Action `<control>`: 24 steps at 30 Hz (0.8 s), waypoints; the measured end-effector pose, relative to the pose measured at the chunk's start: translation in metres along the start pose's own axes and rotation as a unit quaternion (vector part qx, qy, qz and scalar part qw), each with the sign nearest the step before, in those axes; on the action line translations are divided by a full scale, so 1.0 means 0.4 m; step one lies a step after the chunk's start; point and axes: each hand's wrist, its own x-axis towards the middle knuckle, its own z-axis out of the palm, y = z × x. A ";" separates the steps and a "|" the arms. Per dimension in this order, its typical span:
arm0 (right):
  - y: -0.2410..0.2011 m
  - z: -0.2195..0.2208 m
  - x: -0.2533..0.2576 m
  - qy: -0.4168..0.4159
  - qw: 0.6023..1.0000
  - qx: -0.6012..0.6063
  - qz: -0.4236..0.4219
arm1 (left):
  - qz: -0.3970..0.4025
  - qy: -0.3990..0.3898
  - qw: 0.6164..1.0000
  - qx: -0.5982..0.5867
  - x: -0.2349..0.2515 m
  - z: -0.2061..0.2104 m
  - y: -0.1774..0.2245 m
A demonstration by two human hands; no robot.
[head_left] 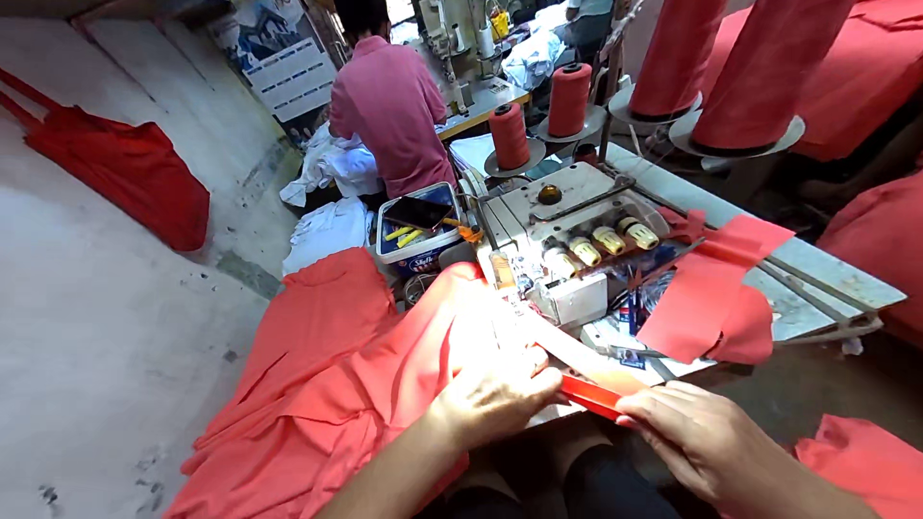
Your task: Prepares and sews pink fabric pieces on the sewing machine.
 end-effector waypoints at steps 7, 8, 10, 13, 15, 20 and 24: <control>-0.066 0.147 0.086 0.117 0.947 0.288 0.081 | -0.116 -0.229 0.960 -0.114 -0.069 -0.225 0.141; -0.078 0.198 0.097 0.128 0.935 0.297 0.148 | -0.156 -0.260 0.948 -0.095 -0.077 -0.251 0.151; -0.107 0.252 0.124 0.035 0.905 0.292 0.307 | -0.246 -0.319 0.913 -0.056 -0.078 -0.291 0.154; -0.118 0.236 0.155 -0.191 0.857 0.316 0.359 | -0.263 -0.306 0.913 -0.065 -0.085 -0.318 0.130; -0.124 0.199 0.138 -0.203 0.878 0.327 0.283 | -0.196 -0.217 0.951 -0.100 -0.098 -0.311 0.112; -0.149 0.072 0.102 -0.075 0.874 0.479 0.026 | -0.142 -0.030 0.922 -0.359 -0.018 -0.227 0.091; -0.173 -0.023 0.135 0.001 0.916 0.396 -0.060 | -0.079 -0.159 0.944 -0.277 0.034 -0.253 0.089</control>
